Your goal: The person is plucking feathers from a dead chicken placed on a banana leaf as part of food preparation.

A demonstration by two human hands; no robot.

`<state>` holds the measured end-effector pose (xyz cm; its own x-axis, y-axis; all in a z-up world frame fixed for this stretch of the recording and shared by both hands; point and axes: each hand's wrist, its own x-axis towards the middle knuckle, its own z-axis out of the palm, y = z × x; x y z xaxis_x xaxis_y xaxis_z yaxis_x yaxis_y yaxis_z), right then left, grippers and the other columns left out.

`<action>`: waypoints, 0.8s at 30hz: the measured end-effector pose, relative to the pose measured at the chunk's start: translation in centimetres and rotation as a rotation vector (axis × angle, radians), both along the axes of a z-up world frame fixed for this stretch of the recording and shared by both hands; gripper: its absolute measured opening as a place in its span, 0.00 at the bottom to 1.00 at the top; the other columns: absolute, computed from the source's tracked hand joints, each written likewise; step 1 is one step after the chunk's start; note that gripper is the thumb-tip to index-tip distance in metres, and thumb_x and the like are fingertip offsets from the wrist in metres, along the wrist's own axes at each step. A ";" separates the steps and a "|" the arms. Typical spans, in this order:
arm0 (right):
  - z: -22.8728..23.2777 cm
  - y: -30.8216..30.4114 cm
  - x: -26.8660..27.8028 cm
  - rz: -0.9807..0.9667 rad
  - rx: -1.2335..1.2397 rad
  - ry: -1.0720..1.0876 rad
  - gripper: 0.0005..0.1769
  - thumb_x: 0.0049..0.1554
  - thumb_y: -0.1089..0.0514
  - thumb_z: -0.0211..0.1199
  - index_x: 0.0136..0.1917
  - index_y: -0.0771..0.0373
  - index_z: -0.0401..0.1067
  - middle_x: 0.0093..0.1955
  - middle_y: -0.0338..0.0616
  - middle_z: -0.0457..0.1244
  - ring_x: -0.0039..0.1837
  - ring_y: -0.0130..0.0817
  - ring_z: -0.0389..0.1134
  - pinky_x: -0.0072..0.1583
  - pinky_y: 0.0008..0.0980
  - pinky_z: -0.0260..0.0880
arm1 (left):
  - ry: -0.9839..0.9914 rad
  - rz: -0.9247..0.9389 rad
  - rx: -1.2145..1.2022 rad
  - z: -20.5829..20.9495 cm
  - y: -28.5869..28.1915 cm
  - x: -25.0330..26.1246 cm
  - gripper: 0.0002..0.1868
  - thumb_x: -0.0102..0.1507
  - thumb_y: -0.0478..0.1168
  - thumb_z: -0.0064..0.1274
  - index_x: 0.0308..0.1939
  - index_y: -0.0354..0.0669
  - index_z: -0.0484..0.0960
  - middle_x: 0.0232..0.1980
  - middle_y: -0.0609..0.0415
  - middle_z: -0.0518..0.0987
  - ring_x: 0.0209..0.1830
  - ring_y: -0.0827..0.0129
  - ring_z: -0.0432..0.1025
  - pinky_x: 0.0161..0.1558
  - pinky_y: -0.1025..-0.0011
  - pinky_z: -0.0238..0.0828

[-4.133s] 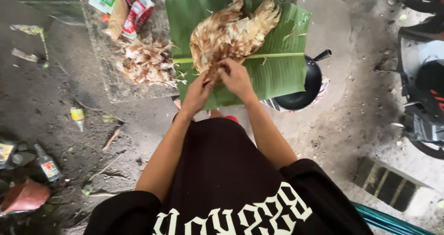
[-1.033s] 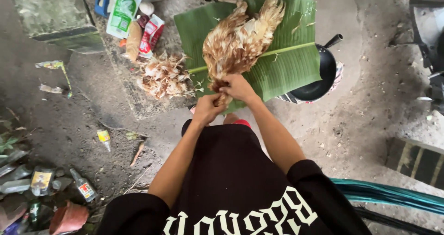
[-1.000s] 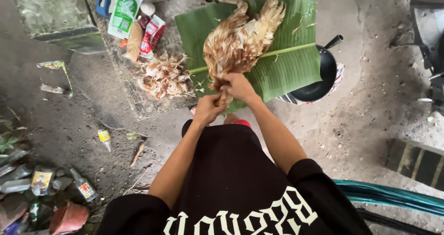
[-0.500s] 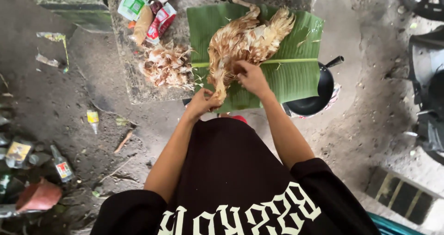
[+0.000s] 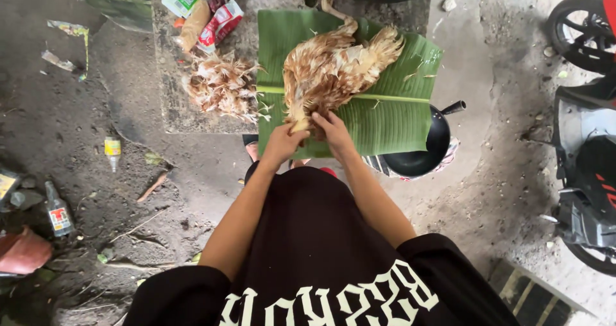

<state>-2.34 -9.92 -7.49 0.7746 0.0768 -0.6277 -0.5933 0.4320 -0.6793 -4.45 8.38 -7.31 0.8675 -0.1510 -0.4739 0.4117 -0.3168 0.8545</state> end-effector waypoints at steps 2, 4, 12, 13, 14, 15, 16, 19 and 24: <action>0.5 0.9 0.9 -0.004 -0.030 -0.002 0.18 0.57 0.59 0.68 0.60 0.66 0.73 0.49 0.36 0.71 0.48 0.25 0.72 0.52 0.30 0.73 | 0.104 0.043 -0.204 0.1 0.2 0.0 0.17 0.63 0.47 0.60 0.43 0.33 0.84 0.32 0.49 0.80 0.30 0.67 0.72 0.34 0.68 0.68; 0.3 1.0 1.3 -0.009 -0.059 0.006 0.19 0.55 0.60 0.69 0.58 0.65 0.72 0.47 0.37 0.71 0.46 0.27 0.71 0.50 0.33 0.71 | 0.215 0.086 -0.407 -0.8 0.7 -0.5 0.14 0.65 0.44 0.58 0.42 0.32 0.84 0.30 0.54 0.78 0.27 0.75 0.69 0.31 0.73 0.65; 3.4 1.2 4.2 0.380 -0.892 -0.615 0.27 0.49 0.56 0.74 0.62 0.60 0.77 0.43 0.47 0.72 0.42 0.25 0.72 0.49 0.29 0.72 | 0.033 -0.255 0.397 6.8 -0.8 4.4 0.28 0.55 0.60 0.62 0.43 0.38 0.86 0.40 0.41 0.83 0.40 0.49 0.79 0.42 0.56 0.75; 3.7 1.2 4.6 0.382 -0.887 -0.608 0.27 0.49 0.56 0.74 0.62 0.60 0.77 0.43 0.47 0.72 0.42 0.25 0.72 0.49 0.29 0.72 | 0.041 -0.257 0.399 7.1 -1.2 4.6 0.28 0.55 0.60 0.62 0.43 0.38 0.86 0.40 0.41 0.83 0.40 0.49 0.79 0.42 0.56 0.75; 4.0 1.1 4.9 0.391 -0.885 -0.563 0.21 0.50 0.56 0.74 0.57 0.62 0.79 0.42 0.47 0.72 0.41 0.25 0.72 0.47 0.30 0.72 | -0.011 -0.261 0.511 7.5 -1.7 4.9 0.27 0.55 0.60 0.60 0.41 0.38 0.86 0.41 0.39 0.83 0.42 0.45 0.79 0.44 0.53 0.75; 4.5 0.8 5.7 0.395 -0.889 -0.523 0.16 0.52 0.56 0.75 0.52 0.63 0.82 0.41 0.47 0.73 0.39 0.25 0.73 0.45 0.30 0.72 | -0.072 -0.266 0.622 7.9 -2.4 5.8 0.26 0.55 0.59 0.59 0.39 0.39 0.87 0.42 0.37 0.83 0.44 0.41 0.79 0.46 0.49 0.75; 4.0 0.1 5.9 0.392 -0.890 -0.521 0.16 0.52 0.56 0.75 0.52 0.63 0.82 0.41 0.47 0.73 0.39 0.25 0.73 0.45 0.30 0.72 | -0.073 -0.269 0.621 8.5 -2.8 6.2 0.26 0.55 0.59 0.59 0.39 0.39 0.87 0.42 0.37 0.83 0.44 0.41 0.79 0.46 0.49 0.75; 2.5 -1.5 6.7 0.336 -0.784 -0.521 0.16 0.52 0.60 0.73 0.54 0.65 0.79 0.41 0.43 0.74 0.40 0.24 0.71 0.45 0.29 0.72 | -0.161 -0.227 0.668 10.0 -3.4 7.7 0.23 0.57 0.56 0.58 0.38 0.37 0.87 0.42 0.36 0.83 0.43 0.40 0.78 0.44 0.48 0.75; 3.0 -3.3 7.8 0.115 -0.913 -0.525 0.11 0.52 0.62 0.72 0.49 0.67 0.82 0.39 0.43 0.74 0.39 0.22 0.71 0.45 0.27 0.73 | -0.104 -0.141 0.458 14.6 -3.0 9.4 0.23 0.57 0.56 0.59 0.33 0.36 0.88 0.31 0.43 0.83 0.32 0.51 0.79 0.37 0.57 0.74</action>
